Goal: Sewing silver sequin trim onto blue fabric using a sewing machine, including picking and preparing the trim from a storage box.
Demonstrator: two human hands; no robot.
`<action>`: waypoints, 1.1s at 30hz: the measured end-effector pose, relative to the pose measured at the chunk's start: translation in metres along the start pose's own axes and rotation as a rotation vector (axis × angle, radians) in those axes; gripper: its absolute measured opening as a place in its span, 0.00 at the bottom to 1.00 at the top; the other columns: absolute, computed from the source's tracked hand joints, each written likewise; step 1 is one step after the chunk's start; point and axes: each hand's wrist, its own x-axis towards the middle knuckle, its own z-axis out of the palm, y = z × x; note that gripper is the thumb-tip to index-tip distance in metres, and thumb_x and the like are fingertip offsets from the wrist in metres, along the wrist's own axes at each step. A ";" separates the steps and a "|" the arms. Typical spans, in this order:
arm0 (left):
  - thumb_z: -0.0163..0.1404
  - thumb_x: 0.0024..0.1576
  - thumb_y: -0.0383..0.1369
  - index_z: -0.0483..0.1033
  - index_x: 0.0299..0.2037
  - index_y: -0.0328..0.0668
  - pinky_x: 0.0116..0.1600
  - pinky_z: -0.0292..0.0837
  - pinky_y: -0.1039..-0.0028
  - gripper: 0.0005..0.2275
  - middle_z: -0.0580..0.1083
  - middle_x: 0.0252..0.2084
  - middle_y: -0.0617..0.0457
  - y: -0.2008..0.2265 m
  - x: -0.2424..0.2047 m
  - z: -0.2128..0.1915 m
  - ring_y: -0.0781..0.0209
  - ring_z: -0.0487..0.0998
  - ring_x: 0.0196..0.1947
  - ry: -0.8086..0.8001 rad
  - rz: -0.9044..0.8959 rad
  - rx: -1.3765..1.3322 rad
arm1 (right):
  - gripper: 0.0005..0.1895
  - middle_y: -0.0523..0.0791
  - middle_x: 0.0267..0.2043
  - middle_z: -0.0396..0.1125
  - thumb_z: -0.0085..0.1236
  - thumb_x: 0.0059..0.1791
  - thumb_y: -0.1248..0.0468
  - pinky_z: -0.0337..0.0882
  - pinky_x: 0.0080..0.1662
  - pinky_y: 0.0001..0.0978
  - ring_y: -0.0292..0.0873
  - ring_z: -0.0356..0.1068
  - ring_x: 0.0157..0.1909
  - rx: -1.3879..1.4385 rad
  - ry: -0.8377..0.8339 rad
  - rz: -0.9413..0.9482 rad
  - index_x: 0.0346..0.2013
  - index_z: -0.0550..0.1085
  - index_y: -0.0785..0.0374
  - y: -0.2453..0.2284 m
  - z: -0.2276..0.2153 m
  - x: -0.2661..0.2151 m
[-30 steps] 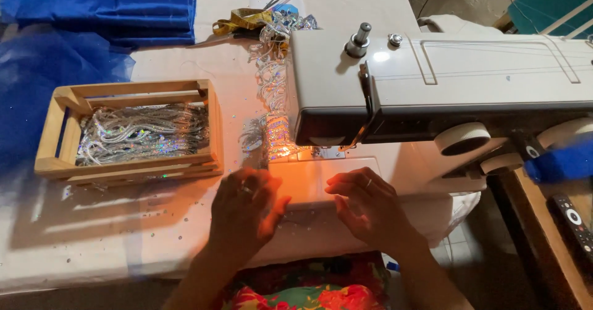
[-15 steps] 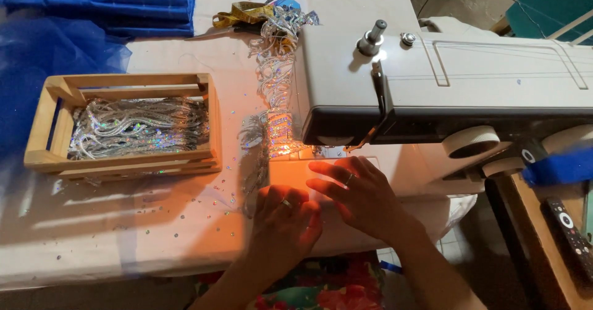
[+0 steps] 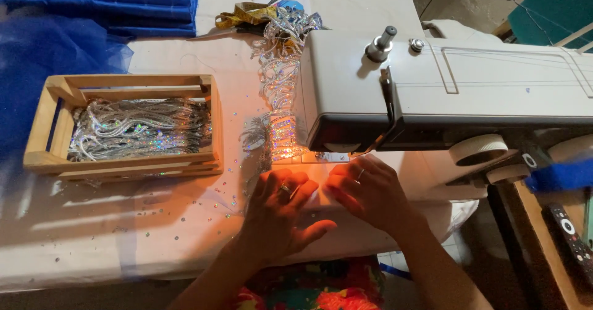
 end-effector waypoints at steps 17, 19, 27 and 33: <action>0.49 0.51 0.65 0.72 0.41 0.48 0.46 0.64 0.61 0.28 0.65 0.38 0.52 -0.035 0.024 0.003 0.52 0.66 0.38 -0.008 0.283 0.177 | 0.07 0.39 0.31 0.65 0.64 0.47 0.54 0.70 0.38 0.35 0.41 0.65 0.34 0.011 0.141 0.026 0.34 0.77 0.50 0.006 0.016 -0.019; 0.49 0.53 0.63 0.71 0.44 0.46 0.45 0.67 0.60 0.28 0.65 0.39 0.50 -0.039 0.021 0.004 0.50 0.68 0.40 -0.012 0.308 0.133 | 0.08 0.40 0.33 0.66 0.65 0.46 0.53 0.70 0.40 0.35 0.41 0.65 0.35 -0.025 0.145 0.015 0.35 0.77 0.49 0.003 0.014 -0.016; 0.44 0.54 0.65 0.75 0.42 0.41 0.53 0.65 0.61 0.31 0.69 0.42 0.49 -0.042 0.025 -0.007 0.49 0.69 0.49 -0.110 0.371 0.137 | 0.07 0.42 0.41 0.68 0.61 0.49 0.56 0.70 0.42 0.37 0.45 0.68 0.43 -0.051 0.144 -0.081 0.37 0.75 0.52 -0.002 0.007 -0.004; 0.41 0.53 0.67 0.77 0.42 0.40 0.57 0.63 0.60 0.34 0.72 0.44 0.48 -0.043 0.031 -0.007 0.51 0.70 0.54 -0.160 0.408 0.132 | 0.05 0.41 0.41 0.69 0.55 0.51 0.57 0.70 0.41 0.36 0.44 0.68 0.44 -0.044 0.130 -0.107 0.36 0.74 0.52 -0.001 0.012 -0.004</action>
